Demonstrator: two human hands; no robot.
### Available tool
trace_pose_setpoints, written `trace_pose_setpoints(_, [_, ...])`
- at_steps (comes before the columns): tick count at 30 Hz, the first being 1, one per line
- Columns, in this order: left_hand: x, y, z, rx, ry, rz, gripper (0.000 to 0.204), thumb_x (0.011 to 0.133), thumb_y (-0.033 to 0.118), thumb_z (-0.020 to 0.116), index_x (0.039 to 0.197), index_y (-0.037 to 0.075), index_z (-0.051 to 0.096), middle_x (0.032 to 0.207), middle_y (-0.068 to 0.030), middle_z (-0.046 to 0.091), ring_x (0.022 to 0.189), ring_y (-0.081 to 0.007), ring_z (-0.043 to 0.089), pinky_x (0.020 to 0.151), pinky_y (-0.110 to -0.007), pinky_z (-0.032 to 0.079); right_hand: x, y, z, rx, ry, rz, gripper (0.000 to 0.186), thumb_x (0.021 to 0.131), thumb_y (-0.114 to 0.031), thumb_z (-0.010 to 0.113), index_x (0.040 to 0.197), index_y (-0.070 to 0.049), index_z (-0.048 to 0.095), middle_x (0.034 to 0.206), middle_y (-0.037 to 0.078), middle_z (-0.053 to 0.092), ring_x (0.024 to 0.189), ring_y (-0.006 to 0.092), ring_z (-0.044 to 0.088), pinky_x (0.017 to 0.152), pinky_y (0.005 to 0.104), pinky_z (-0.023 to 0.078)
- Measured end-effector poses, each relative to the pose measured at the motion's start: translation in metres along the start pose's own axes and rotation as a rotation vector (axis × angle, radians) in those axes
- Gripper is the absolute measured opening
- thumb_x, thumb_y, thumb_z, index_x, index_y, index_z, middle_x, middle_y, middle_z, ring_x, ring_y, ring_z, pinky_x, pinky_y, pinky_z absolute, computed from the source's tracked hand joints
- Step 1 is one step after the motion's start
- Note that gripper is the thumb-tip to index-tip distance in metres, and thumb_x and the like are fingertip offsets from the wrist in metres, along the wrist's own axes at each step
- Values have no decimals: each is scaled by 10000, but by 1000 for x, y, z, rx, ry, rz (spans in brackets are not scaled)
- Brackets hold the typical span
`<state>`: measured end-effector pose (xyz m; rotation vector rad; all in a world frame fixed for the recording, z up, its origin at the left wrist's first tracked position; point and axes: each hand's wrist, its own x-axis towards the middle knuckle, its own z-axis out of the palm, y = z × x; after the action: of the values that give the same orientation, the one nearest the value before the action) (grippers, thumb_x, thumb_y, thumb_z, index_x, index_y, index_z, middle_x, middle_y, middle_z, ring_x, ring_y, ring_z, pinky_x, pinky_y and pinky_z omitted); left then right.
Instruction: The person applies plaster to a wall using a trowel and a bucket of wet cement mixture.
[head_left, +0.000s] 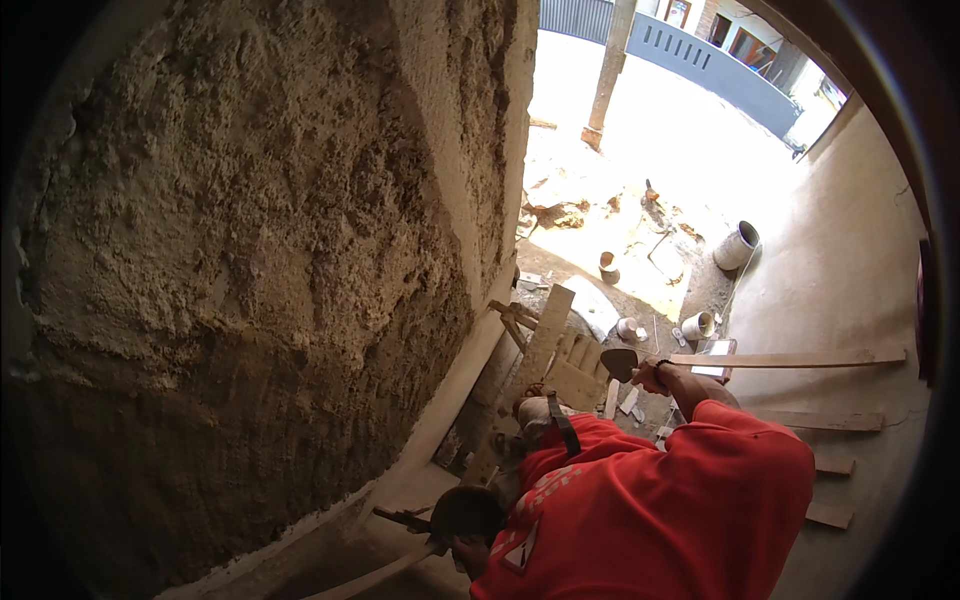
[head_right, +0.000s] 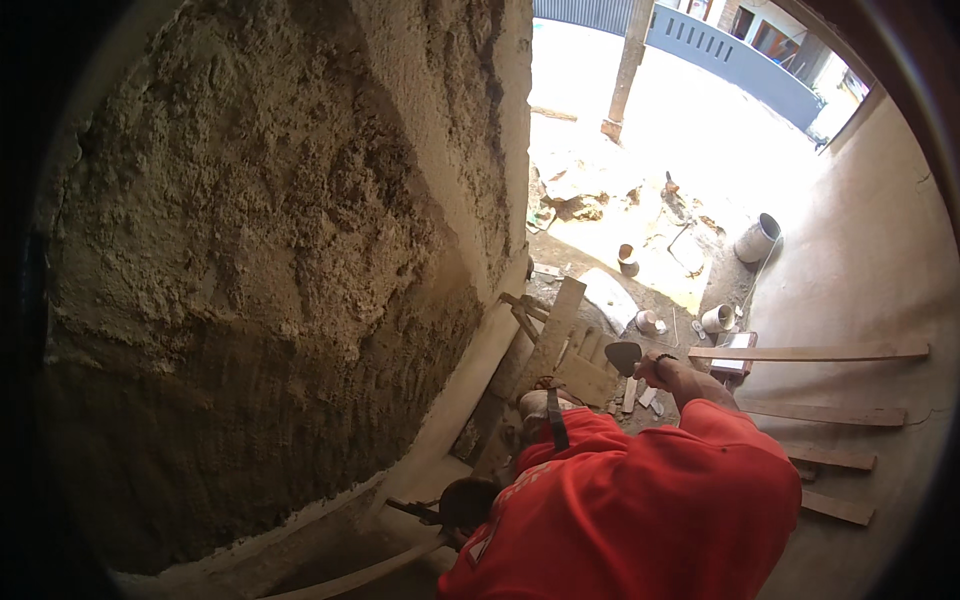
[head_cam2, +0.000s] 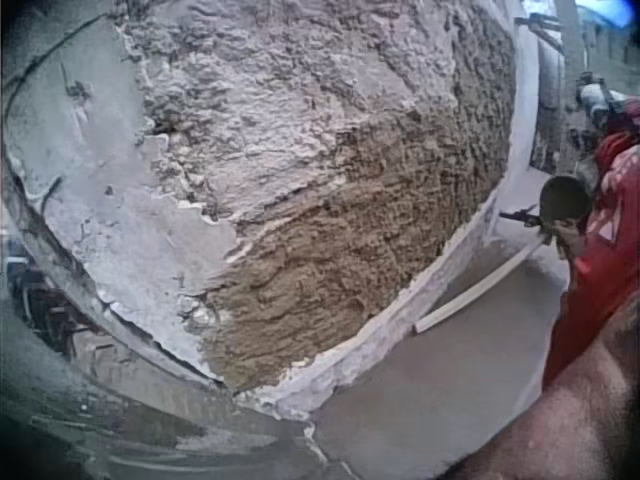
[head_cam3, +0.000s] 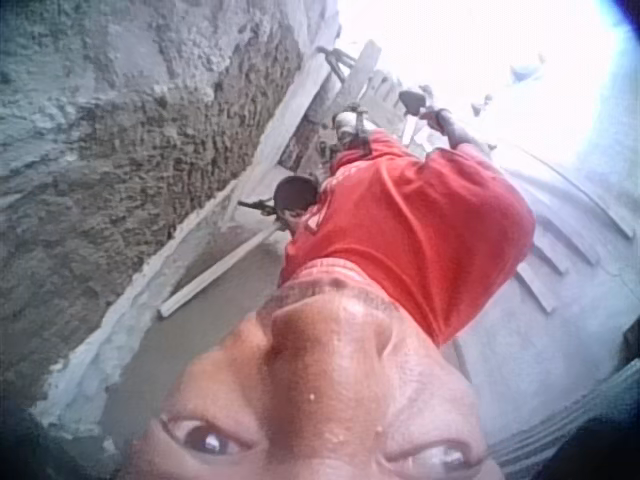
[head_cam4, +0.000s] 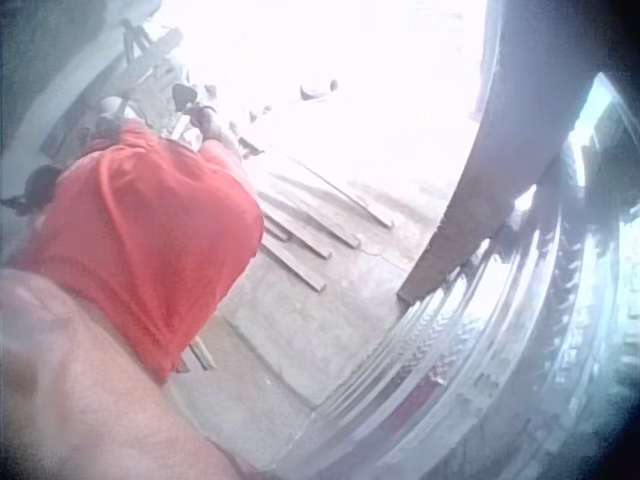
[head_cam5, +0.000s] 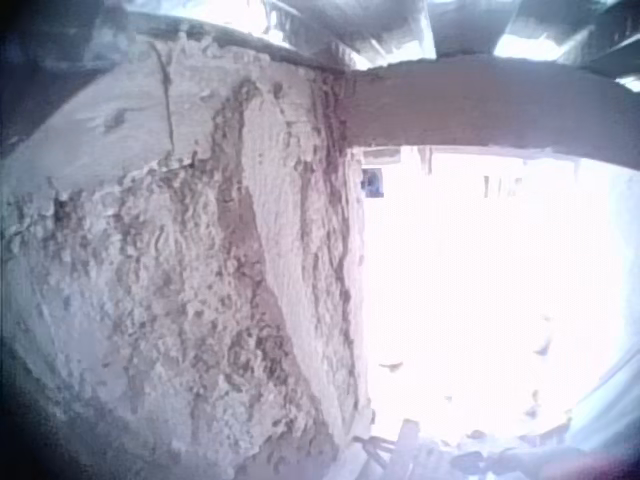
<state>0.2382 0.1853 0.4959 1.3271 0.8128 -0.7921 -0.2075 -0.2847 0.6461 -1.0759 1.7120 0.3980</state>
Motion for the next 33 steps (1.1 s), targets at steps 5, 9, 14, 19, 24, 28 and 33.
trace_pose_setpoints(5, [22,24,51,95,-19,-76,336,937,338,509,660,167,423,537,19,397,494,-188,447,649,-431,460,-20,19,-4,15,-10,77,249,797,-280,677,799,-33,641,649,73,620,502,186,563,446,359,448])
trace_pose_setpoints(9, [36,35,110,185,52,-206,353,953,343,495,664,149,440,536,8,405,474,-196,445,639,-420,463,-1,47,-13,-96,-48,147,260,795,-306,678,797,-48,647,646,64,617,543,174,574,482,358,458])
trace_pose_setpoints(14, [12,26,208,313,49,-195,333,961,321,513,695,140,430,576,-7,412,553,-188,439,657,-392,411,-5,83,-33,-77,12,167,285,870,-359,604,912,-83,657,690,40,633,589,166,591,539,351,473])
trace_pose_setpoints(19, [0,3,271,325,-55,-165,332,976,322,511,727,120,424,596,-21,425,561,-196,427,584,-389,394,-2,98,-53,175,45,200,201,864,-258,629,869,-58,610,594,38,551,511,154,544,451,348,429])
trace_pose_setpoints(24, [-3,-31,325,403,-139,-218,353,926,371,577,675,165,440,580,8,451,598,-189,498,667,-378,400,6,106,-74,224,99,127,166,824,-186,667,820,-43,583,593,46,551,482,149,530,413,330,414])
trace_pose_setpoints(28, [1,-66,359,426,-181,-239,300,920,324,576,680,180,468,553,7,460,588,-200,515,700,-401,389,10,119,-71,235,67,160,257,876,-251,584,757,-23,577,553,67,531,465,171,516,421,348,399])
trace_pose_setpoints(33, [-12,-97,392,370,-158,-194,276,879,326,633,689,187,488,576,21,473,570,-190,528,642,-368,427,6,94,-81,360,67,101,153,795,-114,671,790,-39,537,572,62,522,413,180,498,352,346,410])
